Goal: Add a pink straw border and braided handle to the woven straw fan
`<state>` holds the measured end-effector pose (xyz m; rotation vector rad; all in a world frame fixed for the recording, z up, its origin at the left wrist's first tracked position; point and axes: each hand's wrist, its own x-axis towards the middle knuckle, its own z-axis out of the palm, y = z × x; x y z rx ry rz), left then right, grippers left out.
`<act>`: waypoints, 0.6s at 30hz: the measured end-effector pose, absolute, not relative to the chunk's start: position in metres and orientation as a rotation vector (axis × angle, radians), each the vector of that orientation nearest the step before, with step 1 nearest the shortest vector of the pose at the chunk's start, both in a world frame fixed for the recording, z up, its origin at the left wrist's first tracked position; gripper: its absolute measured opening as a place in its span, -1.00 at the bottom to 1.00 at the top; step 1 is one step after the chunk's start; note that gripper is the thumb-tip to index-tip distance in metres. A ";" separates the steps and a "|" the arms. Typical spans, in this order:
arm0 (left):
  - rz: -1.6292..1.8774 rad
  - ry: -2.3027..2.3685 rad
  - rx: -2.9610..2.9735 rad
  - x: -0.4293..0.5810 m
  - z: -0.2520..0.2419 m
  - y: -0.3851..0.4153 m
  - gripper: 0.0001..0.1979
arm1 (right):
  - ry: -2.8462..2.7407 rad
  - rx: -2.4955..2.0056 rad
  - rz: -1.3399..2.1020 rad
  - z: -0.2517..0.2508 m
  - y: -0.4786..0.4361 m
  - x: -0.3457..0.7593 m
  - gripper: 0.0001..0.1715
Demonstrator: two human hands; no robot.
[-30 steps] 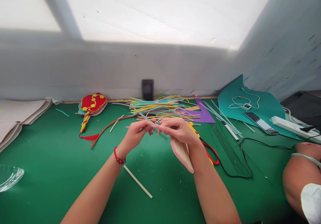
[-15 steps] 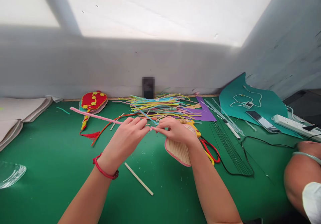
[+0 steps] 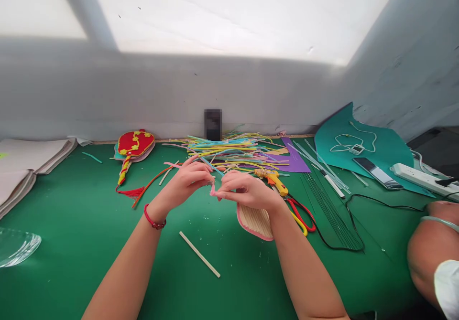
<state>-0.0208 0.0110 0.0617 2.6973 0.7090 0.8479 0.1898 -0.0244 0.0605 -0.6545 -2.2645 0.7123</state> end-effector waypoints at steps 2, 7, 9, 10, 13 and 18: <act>0.851 0.642 2.617 -0.018 0.057 0.014 -0.71 | -2.210 -0.674 0.701 0.063 -0.025 0.193 -0.67; 0.797 0.662 2.546 -0.010 0.054 0.008 -0.66 | -2.157 -0.734 0.673 0.065 -0.025 0.198 -0.64; 0.791 0.683 2.532 -0.010 0.054 0.006 -0.68 | -2.138 -0.756 0.680 0.066 -0.026 0.198 -0.65; 0.792 0.684 2.528 -0.010 0.054 0.006 -0.69 | -2.133 -0.766 0.680 0.067 -0.026 0.197 -0.65; 0.795 0.692 2.522 -0.011 0.053 0.008 -0.71 | -2.134 -0.782 0.656 0.069 -0.028 0.196 -0.65; 0.779 0.720 2.519 -0.011 0.053 0.006 -0.73 | -2.105 -0.874 0.539 0.071 -0.029 0.195 -0.64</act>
